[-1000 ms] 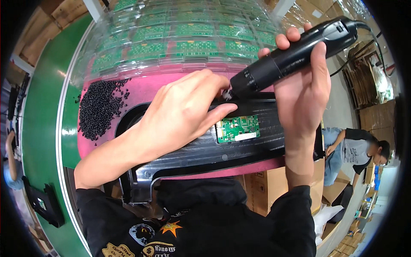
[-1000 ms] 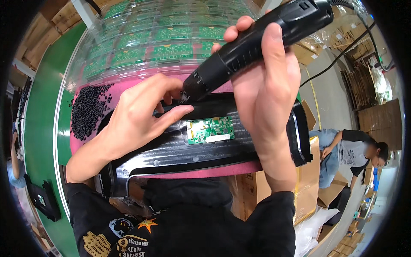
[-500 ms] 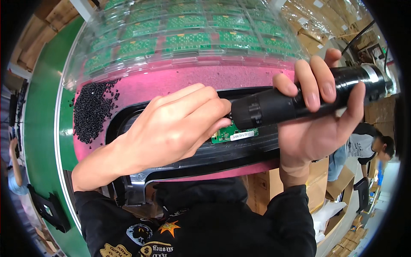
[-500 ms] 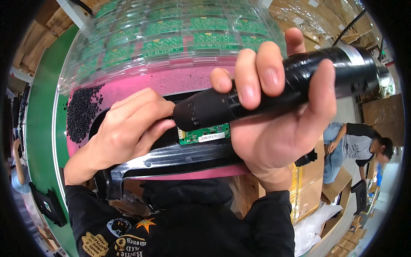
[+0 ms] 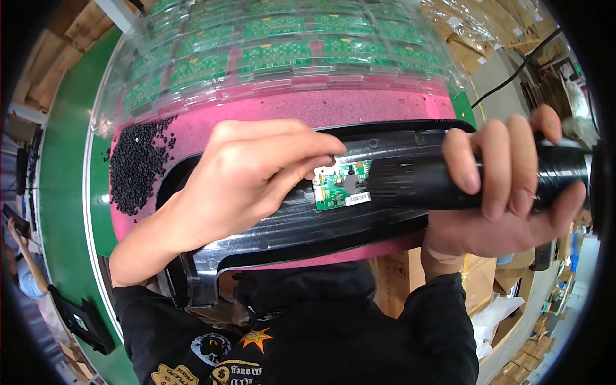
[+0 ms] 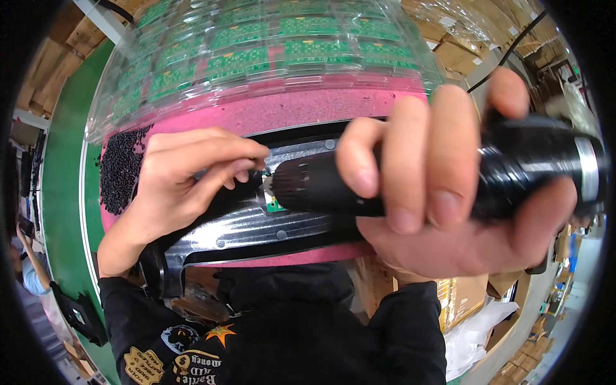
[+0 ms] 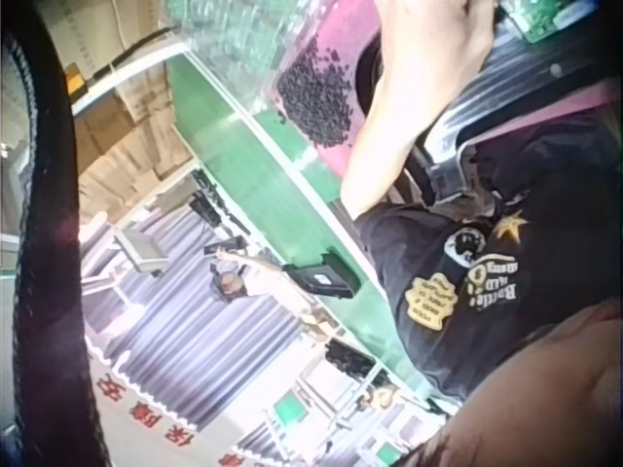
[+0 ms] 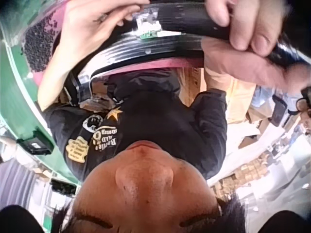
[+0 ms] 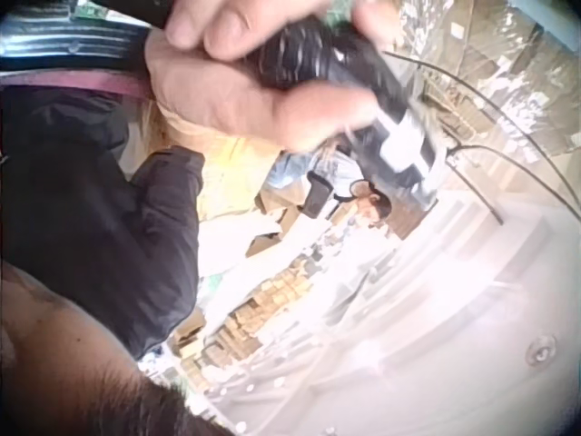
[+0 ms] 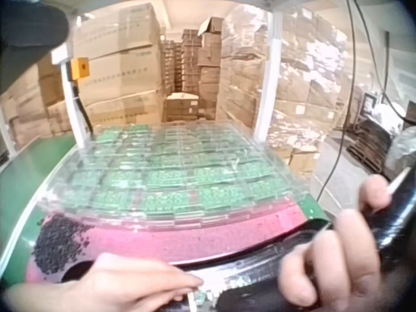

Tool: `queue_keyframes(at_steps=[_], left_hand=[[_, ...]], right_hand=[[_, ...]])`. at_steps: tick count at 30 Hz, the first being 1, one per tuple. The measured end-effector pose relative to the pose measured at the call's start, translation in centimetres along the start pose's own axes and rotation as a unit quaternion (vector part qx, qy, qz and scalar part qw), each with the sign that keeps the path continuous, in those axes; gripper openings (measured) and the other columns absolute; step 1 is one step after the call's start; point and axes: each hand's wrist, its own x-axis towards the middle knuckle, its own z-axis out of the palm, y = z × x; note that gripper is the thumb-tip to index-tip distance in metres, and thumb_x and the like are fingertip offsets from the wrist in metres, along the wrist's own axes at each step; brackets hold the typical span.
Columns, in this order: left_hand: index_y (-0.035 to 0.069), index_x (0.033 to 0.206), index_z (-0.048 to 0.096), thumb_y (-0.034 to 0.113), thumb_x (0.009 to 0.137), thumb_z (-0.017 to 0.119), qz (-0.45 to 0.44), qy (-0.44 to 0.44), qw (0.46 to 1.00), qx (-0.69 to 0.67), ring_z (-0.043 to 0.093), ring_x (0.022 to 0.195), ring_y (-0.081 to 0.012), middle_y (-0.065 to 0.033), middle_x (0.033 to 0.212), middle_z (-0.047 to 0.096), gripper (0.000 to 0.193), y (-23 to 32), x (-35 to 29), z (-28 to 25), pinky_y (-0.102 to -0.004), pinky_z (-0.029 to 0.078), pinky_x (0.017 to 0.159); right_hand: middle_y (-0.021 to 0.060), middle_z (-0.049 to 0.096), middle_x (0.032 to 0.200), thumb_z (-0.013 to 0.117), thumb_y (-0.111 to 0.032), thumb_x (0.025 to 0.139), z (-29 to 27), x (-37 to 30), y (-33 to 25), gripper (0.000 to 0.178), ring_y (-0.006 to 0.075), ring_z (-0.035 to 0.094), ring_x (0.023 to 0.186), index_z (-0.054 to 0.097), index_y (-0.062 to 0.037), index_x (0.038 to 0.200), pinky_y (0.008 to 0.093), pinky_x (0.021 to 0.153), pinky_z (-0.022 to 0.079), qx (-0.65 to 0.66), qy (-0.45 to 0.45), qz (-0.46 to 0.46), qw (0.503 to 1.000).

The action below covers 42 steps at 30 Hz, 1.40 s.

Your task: Assembling a circuit board into a plastic casing using an electric screwdriver.

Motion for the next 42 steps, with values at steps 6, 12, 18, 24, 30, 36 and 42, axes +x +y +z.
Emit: queue_keyframes(at_steps=[6,12,18,24,30,36,42], left_hand=[[-0.003,0.088,0.070,0.000,0.077,0.073,-0.010,-0.075,0.997,-0.022,0.067,0.065,-0.0220,-0.0118,0.077,0.069,0.011,0.0,-0.1,-0.5,-0.0279,0.051,0.057],[-0.003,0.086,0.068,0.001,0.076,0.074,-0.013,-0.082,0.996,-0.017,0.066,0.067,-0.0239,-0.0116,0.077,0.068,0.012,-0.1,-0.1,-0.1,-0.0293,0.050,0.058],[-0.001,0.087,0.070,0.000,0.071,0.077,-0.005,-0.053,0.999,0.003,0.067,0.069,-0.0217,-0.0104,0.079,0.069,0.018,-0.2,-0.3,-0.1,-0.0288,0.051,0.060],[-0.002,0.087,0.069,0.000,0.070,0.078,-0.027,-0.045,0.999,0.011,0.066,0.068,-0.0214,-0.0107,0.079,0.068,0.020,-0.4,-0.6,0.3,-0.0292,0.051,0.059],[-0.003,0.083,0.065,0.005,0.078,0.072,-0.095,-0.138,0.985,0.048,0.062,0.063,-0.0237,-0.0118,0.072,0.062,0.012,-0.5,-0.7,-0.2,-0.0325,0.047,0.055],[-0.002,0.081,0.057,0.011,0.080,0.072,-0.103,-0.191,0.968,0.123,0.061,0.071,-0.0289,-0.0115,0.076,0.061,0.019,0.1,-0.4,-0.1,-0.0376,0.048,0.062],[0.001,0.083,0.058,0.015,0.077,0.072,-0.038,-0.223,0.973,0.050,0.062,0.085,-0.0285,-0.0081,0.091,0.066,0.021,-0.6,-0.7,0.0,-0.0381,0.051,0.068]], right_hand=[[-0.0050,0.051,0.064,0.062,-0.034,0.086,0.1,-0.4,-0.5,0.038,0.0070,0.049,0.053,0.043,-0.0098,0.108,0.0297,0.061,0.041,-0.033,-0.019,-0.020,0.999],[-0.0038,0.053,0.064,0.065,-0.035,0.083,0.2,-0.6,0.3,0.043,0.0092,0.052,0.053,0.042,-0.0097,0.109,0.0313,0.059,0.044,-0.047,-0.038,-0.040,0.997],[-0.0025,0.056,0.068,0.066,-0.038,0.084,-1.2,0.1,-2.0,0.047,0.0095,0.053,0.054,0.042,-0.0087,0.112,0.0313,0.059,0.045,-0.164,-0.154,0.001,0.974],[-0.0030,0.048,0.065,0.053,-0.050,0.090,-3.9,1.2,-1.4,0.056,0.0082,0.041,0.049,0.044,-0.0060,0.125,0.0298,0.055,0.039,-0.239,-0.154,0.037,0.958],[-0.0025,0.045,0.060,0.046,-0.050,0.093,-4.0,1.3,-0.1,0.053,0.0091,0.037,0.047,0.048,-0.0051,0.121,0.0306,0.053,0.036,-0.253,-0.066,0.075,0.962],[-0.0019,0.045,0.059,0.048,-0.050,0.092,-4.3,1.2,0.1,0.053,0.0101,0.038,0.046,0.048,-0.0052,0.120,0.0323,0.053,0.037,-0.299,-0.040,0.083,0.950],[-0.0011,0.046,0.059,0.048,-0.049,0.092,-4.2,1.0,0.4,0.053,0.0106,0.038,0.046,0.047,-0.0047,0.121,0.0325,0.052,0.037,-0.309,-0.047,0.083,0.946]])
